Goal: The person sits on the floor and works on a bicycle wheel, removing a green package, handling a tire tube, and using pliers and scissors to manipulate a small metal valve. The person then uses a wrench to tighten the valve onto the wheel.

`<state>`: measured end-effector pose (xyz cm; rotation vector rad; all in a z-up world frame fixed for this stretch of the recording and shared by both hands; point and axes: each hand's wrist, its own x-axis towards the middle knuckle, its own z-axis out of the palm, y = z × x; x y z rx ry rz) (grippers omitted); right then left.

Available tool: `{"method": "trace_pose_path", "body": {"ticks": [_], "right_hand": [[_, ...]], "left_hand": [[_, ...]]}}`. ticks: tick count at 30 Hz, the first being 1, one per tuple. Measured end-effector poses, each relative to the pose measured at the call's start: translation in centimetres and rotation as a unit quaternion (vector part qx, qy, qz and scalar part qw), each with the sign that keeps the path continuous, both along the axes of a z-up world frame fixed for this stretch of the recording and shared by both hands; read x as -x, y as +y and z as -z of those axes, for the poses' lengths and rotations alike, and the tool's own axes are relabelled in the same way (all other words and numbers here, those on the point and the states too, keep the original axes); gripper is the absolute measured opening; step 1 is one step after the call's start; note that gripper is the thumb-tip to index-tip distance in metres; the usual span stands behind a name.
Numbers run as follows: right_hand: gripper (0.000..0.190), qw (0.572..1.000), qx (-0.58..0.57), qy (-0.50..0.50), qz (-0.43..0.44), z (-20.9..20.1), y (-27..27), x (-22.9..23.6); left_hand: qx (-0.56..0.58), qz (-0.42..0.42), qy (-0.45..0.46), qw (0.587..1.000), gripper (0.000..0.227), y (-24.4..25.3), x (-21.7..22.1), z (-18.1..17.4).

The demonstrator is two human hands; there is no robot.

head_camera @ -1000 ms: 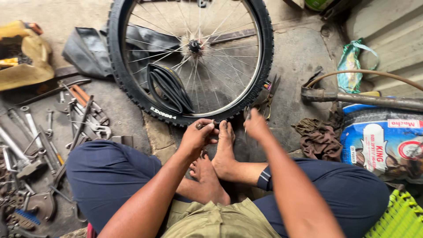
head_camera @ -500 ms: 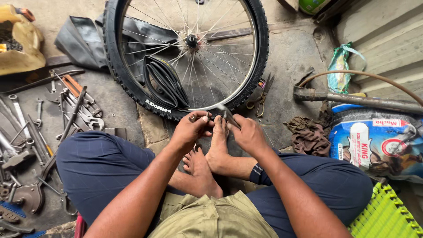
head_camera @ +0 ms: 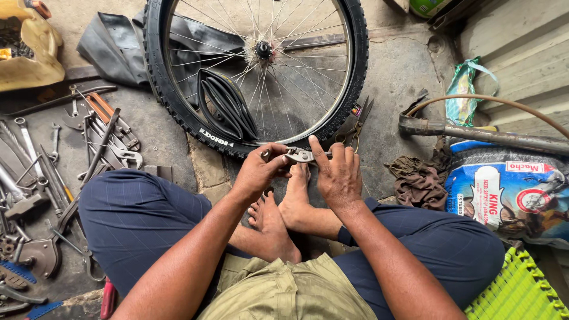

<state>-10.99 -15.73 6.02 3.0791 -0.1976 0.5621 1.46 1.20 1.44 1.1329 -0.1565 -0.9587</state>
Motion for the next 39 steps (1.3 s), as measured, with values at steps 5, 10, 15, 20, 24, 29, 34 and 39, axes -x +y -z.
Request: {"method": "trace_pose_path", "body": {"ticks": [5, 10, 15, 20, 24, 29, 34, 39], "right_hand": [[0.034, 1.000, 0.009, 0.016, -0.003, 1.9, -0.4, 0.0], [0.017, 0.992, -0.105, 0.060, 0.021, 3.1, -1.0, 0.0], [0.029, 0.985, -0.130, 0.099, 0.059, 2.0, -2.1, 0.2], [0.029, 0.988, -0.117, 0.090, 0.057, 0.8, -2.1, -0.2], [0.029, 0.992, -0.121, 0.048, 0.000, 0.1, -1.7, -0.5], [0.030, 0.991, -0.125, 0.017, -0.052, -0.9, -1.5, -0.6], [0.029, 0.983, -0.147, -0.009, -0.110, -1.7, -1.3, -0.6], [0.031, 0.976, -0.134, -0.021, -0.171, -2.6, -0.7, -0.9]], "left_hand": [[-0.032, 0.003, 0.012, 0.999, 0.018, 0.1, -0.1, 0.0], [-0.061, 0.022, 0.049, 0.997, 0.011, 0.6, 0.3, 1.6], [-0.136, 0.067, 0.146, 0.978, 0.014, 3.1, 4.6, 2.6], [-0.144, 0.140, 0.135, 0.970, 0.016, 7.3, 9.7, 0.9], [-0.124, 0.165, 0.088, 0.975, 0.018, 7.6, 6.2, -1.4], [-0.128, 0.188, 0.081, 0.970, 0.020, 6.2, 0.5, -5.2], [-0.210, 0.247, 0.033, 0.945, 0.019, 5.2, -1.3, -8.1], [-0.215, 0.380, 0.009, 0.899, 0.021, 5.2, -3.7, -9.2]]}}
